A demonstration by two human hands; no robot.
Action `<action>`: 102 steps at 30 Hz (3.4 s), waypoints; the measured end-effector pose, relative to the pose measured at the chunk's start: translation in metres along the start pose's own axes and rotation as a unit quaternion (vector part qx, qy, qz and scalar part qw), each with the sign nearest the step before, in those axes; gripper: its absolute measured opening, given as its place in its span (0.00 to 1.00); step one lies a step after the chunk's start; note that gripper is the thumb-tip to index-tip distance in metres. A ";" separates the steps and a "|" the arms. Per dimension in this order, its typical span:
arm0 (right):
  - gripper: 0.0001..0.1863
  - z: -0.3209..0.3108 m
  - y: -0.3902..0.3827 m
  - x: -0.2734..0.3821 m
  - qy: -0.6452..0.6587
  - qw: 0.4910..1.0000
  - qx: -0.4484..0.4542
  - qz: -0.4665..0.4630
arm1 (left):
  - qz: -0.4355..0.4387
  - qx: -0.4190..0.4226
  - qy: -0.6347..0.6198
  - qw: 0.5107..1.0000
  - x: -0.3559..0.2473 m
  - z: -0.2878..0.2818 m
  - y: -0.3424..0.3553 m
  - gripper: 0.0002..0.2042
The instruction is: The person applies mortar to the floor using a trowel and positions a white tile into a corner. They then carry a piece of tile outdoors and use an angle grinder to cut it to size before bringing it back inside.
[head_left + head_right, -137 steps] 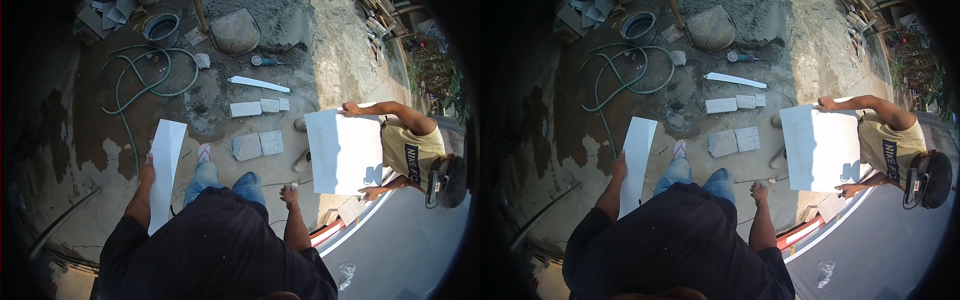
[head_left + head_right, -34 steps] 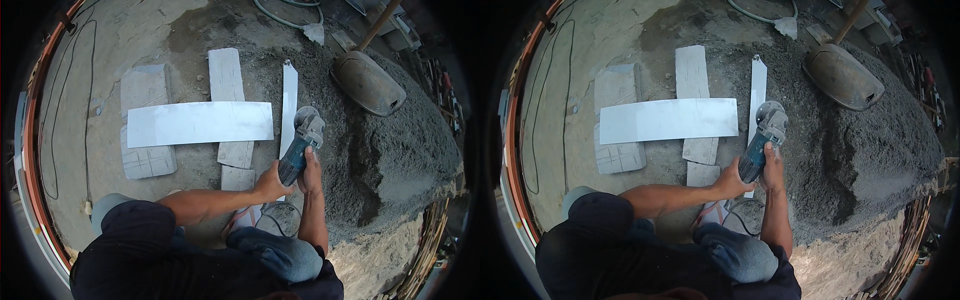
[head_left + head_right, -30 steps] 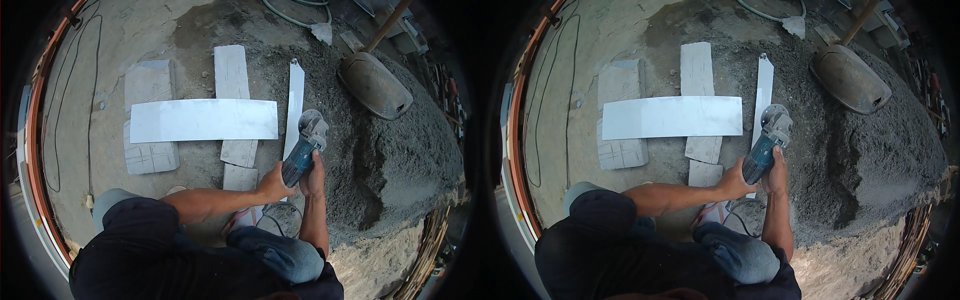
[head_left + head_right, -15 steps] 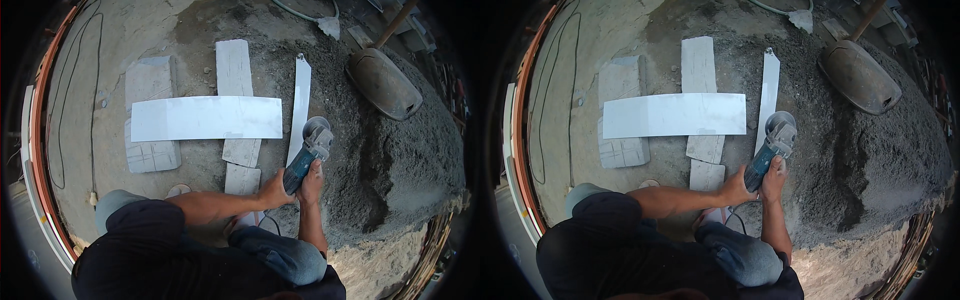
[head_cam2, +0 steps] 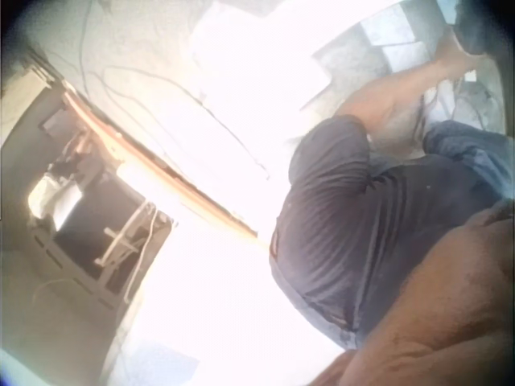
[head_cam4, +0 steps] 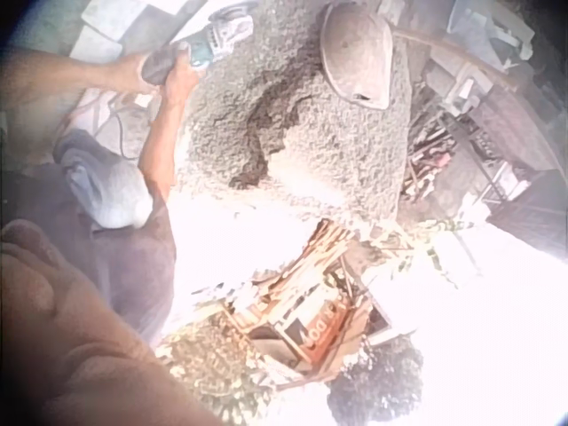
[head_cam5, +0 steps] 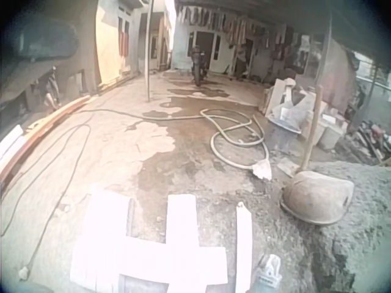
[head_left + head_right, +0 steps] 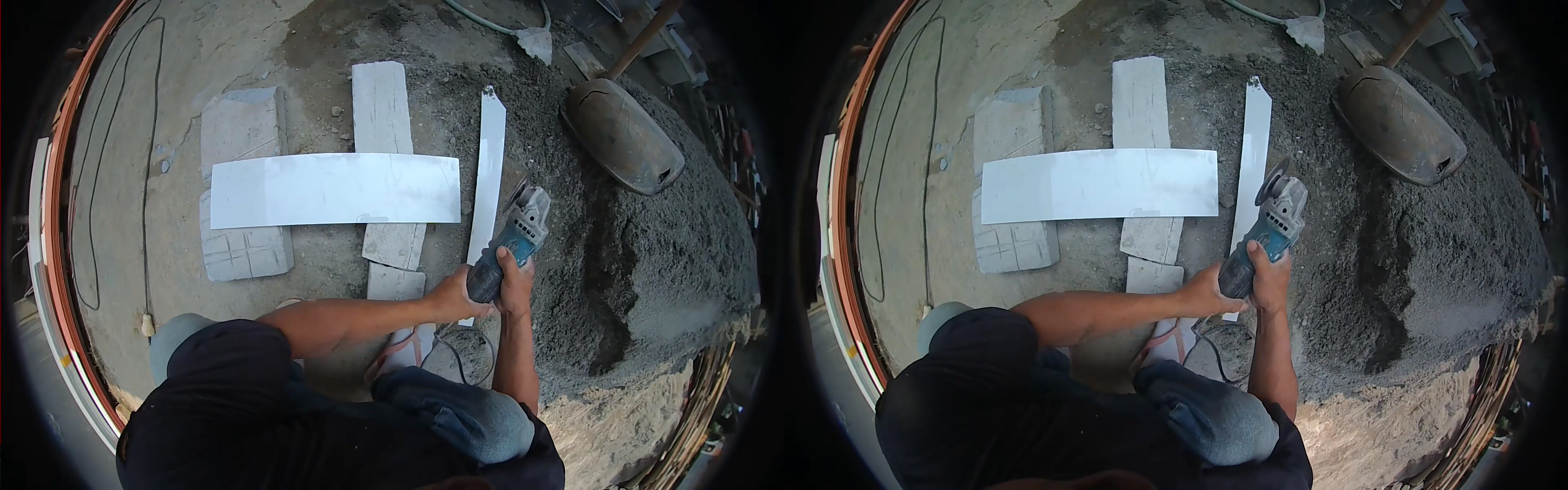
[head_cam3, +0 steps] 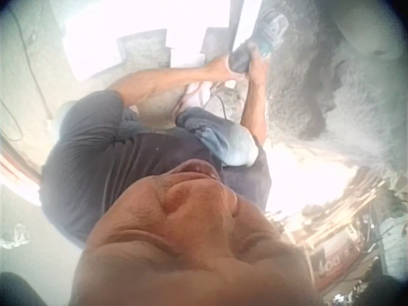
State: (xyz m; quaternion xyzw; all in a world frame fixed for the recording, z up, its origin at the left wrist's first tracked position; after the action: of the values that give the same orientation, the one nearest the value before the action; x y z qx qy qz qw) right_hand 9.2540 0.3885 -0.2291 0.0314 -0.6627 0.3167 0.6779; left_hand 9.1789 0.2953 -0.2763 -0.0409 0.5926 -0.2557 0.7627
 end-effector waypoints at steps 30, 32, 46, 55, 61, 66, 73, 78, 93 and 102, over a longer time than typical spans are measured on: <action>0.33 0.061 0.004 0.024 0.249 0.930 0.269 0.015 | 0.050 0.255 -0.219 0.941 -0.054 -0.008 -0.032 0.34; 0.26 0.047 0.008 0.038 0.042 0.988 0.146 0.024 | 0.044 0.202 -0.152 0.966 -0.060 -0.012 -0.030 0.34; 0.41 0.062 0.016 0.013 -0.217 0.973 0.073 0.016 | -0.084 0.026 0.482 0.872 -0.075 -0.127 -0.046 0.31; 0.44 0.109 0.042 0.005 -0.405 0.904 0.110 0.084 | -0.288 -0.190 0.582 0.736 -0.038 -0.320 -0.116 0.42; 0.40 0.098 0.052 -0.005 -0.398 0.901 0.115 0.127 | -0.255 -0.259 0.544 0.756 -0.033 -0.279 -0.117 0.35; 0.38 0.090 0.063 0.003 -0.395 0.899 0.127 0.140 | -0.252 -0.276 0.528 0.763 -0.037 -0.278 -0.118 0.34; 0.38 0.092 0.066 -0.002 -0.396 0.895 0.141 0.150 | -0.243 -0.286 0.539 0.754 -0.033 -0.283 -0.118 0.36; 0.37 0.090 0.067 -0.001 -0.393 0.895 0.146 0.154 | -0.224 -0.301 0.546 0.749 -0.031 -0.285 -0.118 0.35; 0.38 0.090 0.073 -0.001 -0.410 0.889 0.148 0.141 | -0.205 -0.311 0.567 0.735 -0.031 -0.287 -0.119 0.34; 0.39 0.091 0.074 -0.002 -0.409 0.885 0.164 0.152 | -0.222 -0.306 0.549 0.745 -0.031 -0.285 -0.119 0.35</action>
State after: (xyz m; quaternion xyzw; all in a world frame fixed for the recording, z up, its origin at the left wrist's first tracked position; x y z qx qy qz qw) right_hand 9.1393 0.4052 -0.2477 0.1679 -0.8162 0.4790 0.2760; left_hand 8.8691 0.2747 -0.2892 -0.2549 0.9297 -0.2013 0.1738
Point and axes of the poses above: each hand's wrist, its own y-axis towards the middle knuckle, its own z-axis out of the palm, x = y × z, the point moved 7 cm from there along y, towards the middle knuckle, and after that the axes turned 14 degrees about x, right-handed, at the moved point
